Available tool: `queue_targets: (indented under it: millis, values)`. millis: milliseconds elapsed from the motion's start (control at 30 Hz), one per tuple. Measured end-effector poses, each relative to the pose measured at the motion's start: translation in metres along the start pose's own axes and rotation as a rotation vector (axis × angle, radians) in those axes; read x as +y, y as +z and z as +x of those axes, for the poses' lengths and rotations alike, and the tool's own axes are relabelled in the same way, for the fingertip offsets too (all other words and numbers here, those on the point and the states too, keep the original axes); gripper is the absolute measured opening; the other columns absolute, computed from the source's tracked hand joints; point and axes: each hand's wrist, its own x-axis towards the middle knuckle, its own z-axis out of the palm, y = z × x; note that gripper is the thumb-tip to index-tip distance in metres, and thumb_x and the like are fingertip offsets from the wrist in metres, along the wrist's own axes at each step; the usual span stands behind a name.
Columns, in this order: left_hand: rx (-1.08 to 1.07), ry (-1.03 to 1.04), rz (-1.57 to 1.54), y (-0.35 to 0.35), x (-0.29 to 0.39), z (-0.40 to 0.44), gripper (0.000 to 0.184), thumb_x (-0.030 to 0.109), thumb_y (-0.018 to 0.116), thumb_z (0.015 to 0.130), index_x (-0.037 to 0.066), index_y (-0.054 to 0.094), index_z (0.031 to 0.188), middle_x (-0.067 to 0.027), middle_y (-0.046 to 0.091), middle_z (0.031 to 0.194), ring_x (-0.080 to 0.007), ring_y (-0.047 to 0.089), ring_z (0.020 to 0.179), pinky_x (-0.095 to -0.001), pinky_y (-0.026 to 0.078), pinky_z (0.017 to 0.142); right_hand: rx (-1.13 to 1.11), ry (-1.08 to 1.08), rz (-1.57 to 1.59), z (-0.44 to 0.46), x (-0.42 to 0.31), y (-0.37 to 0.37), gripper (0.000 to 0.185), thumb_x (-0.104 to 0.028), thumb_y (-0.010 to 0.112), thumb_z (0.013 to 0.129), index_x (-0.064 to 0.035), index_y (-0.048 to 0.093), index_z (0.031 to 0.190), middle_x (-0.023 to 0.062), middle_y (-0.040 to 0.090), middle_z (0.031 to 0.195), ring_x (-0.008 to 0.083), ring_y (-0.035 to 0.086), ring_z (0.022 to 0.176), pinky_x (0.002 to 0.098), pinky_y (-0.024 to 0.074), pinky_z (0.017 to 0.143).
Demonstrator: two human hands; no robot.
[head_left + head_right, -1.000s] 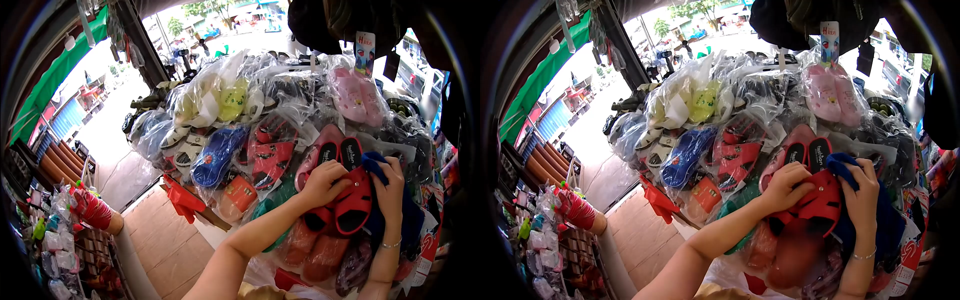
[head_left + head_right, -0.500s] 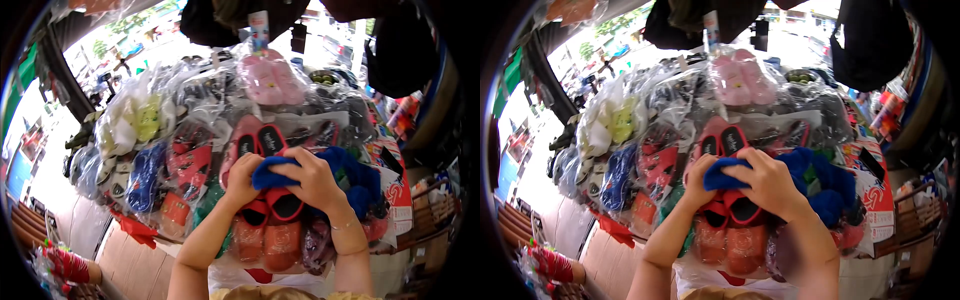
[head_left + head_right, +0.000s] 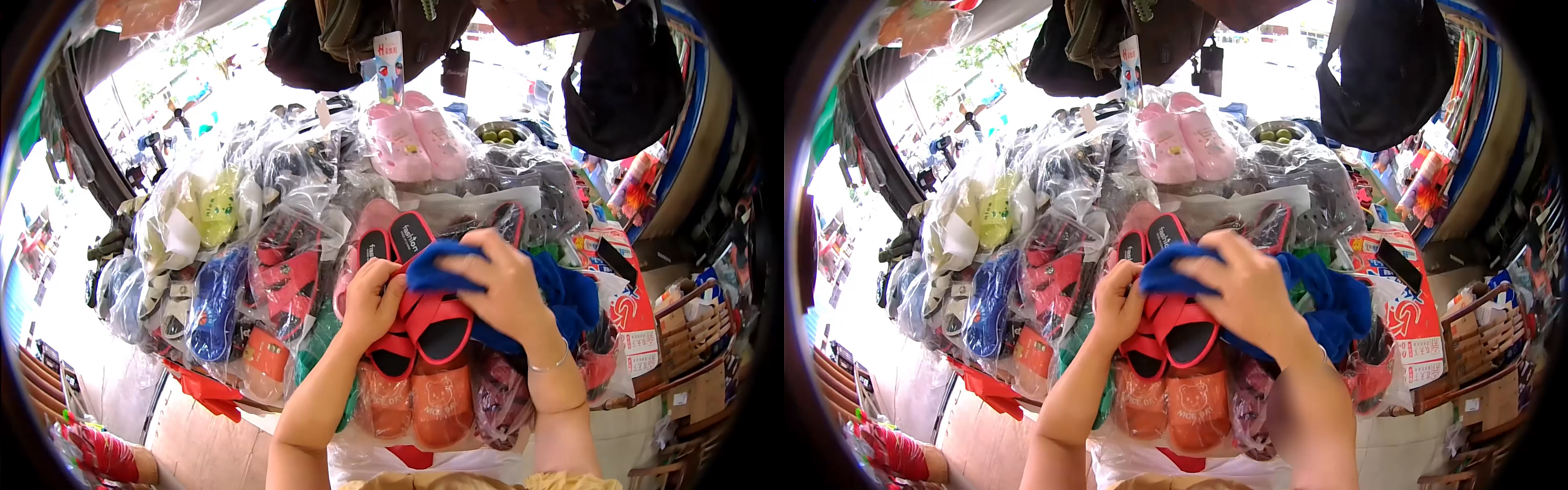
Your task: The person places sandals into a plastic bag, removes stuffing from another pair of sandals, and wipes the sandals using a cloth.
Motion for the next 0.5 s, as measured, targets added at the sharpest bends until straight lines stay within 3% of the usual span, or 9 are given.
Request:
queue_targets:
  millis: [33,100,167,233,300,367,433,500]
  values:
    - [0.004,-0.023,-0.027,-0.001,-0.004,-0.001,0.009,0.008,0.062,0.086,-0.001,0.061,0.088,-0.0138,0.058,0.076,-0.0293,0.056,0.072,-0.0345,0.044,0.066,-0.044,-0.091,0.055,0.000,-0.008,-0.001,0.040,-0.010,0.077,0.061,-0.0168,0.069,0.099,0.0051,0.056,0.099,0.0252,0.062,0.091,0.0352,0.0534,0.074]
    - [0.008,-0.043,-0.050,-0.002,-0.005,0.000,0.009,0.007,0.063,0.086,-0.001,0.061,0.088,-0.0137,0.057,0.075,-0.0289,0.056,0.072,-0.0342,0.044,0.065,-0.177,-0.073,0.145,-0.001,-0.017,0.005,0.031,-0.010,0.075,0.063,-0.0173,0.070,0.093,0.0037,0.057,0.098,0.0227,0.063,0.090,0.0353,0.0536,0.074]
    - [0.016,0.021,0.016,0.001,-0.003,0.002,0.010,0.008,0.063,0.086,-0.001,0.061,0.089,-0.0137,0.058,0.075,-0.0284,0.057,0.072,-0.0344,0.044,0.065,-0.134,0.061,0.100,-0.002,-0.002,0.008,0.031,-0.010,0.075,0.065,-0.0171,0.070,0.095,0.0042,0.057,0.096,0.0234,0.062,0.090,0.0355,0.0534,0.073]
    - [0.030,0.028,0.000,0.001,0.002,0.003,0.010,0.008,0.063,0.087,-0.001,0.061,0.088,-0.0137,0.058,0.076,-0.0284,0.057,0.072,-0.0348,0.045,0.066,-0.039,0.076,-0.132,-0.001,0.000,-0.001,0.035,-0.009,0.074,0.064,-0.0168,0.068,0.098,0.0051,0.057,0.097,0.0256,0.062,0.088,0.0359,0.0534,0.071]
    - [0.041,-0.019,0.005,-0.002,0.005,0.001,0.010,0.009,0.064,0.087,-0.001,0.061,0.087,-0.0136,0.058,0.076,-0.0283,0.057,0.072,-0.0349,0.045,0.066,0.026,0.017,-0.071,0.001,-0.013,-0.011,0.035,-0.008,0.073,0.063,-0.0168,0.069,0.097,0.0048,0.058,0.096,0.0251,0.062,0.087,0.0356,0.0534,0.070]
    - [0.052,-0.029,-0.027,-0.001,-0.002,0.000,0.010,0.009,0.064,0.086,-0.001,0.061,0.087,-0.0134,0.058,0.075,-0.0284,0.057,0.072,-0.0348,0.044,0.066,-0.103,-0.127,0.005,0.000,-0.028,-0.012,0.031,-0.009,0.074,0.065,-0.0171,0.070,0.094,0.0039,0.057,0.096,0.0241,0.062,0.087,0.0352,0.0533,0.069]
    - [0.058,-0.039,-0.056,-0.002,-0.002,0.000,0.011,0.010,0.064,0.086,-0.001,0.061,0.086,-0.0133,0.058,0.075,-0.0284,0.057,0.071,-0.0347,0.044,0.065,-0.216,-0.109,0.093,-0.003,-0.027,-0.006,0.036,-0.008,0.075,0.060,-0.0155,0.070,0.095,0.0072,0.059,0.099,0.0279,0.063,0.088,0.0361,0.0528,0.072]
    - [0.042,0.019,0.050,0.000,0.004,0.001,0.011,0.010,0.064,0.087,-0.001,0.061,0.088,-0.0135,0.058,0.075,-0.0285,0.057,0.071,-0.0346,0.044,0.065,-0.178,0.020,0.091,-0.003,-0.012,-0.007,0.020,-0.014,0.074,0.069,-0.0166,0.071,0.089,0.0042,0.058,0.096,0.0220,0.062,0.085,0.0349,0.0528,0.067]
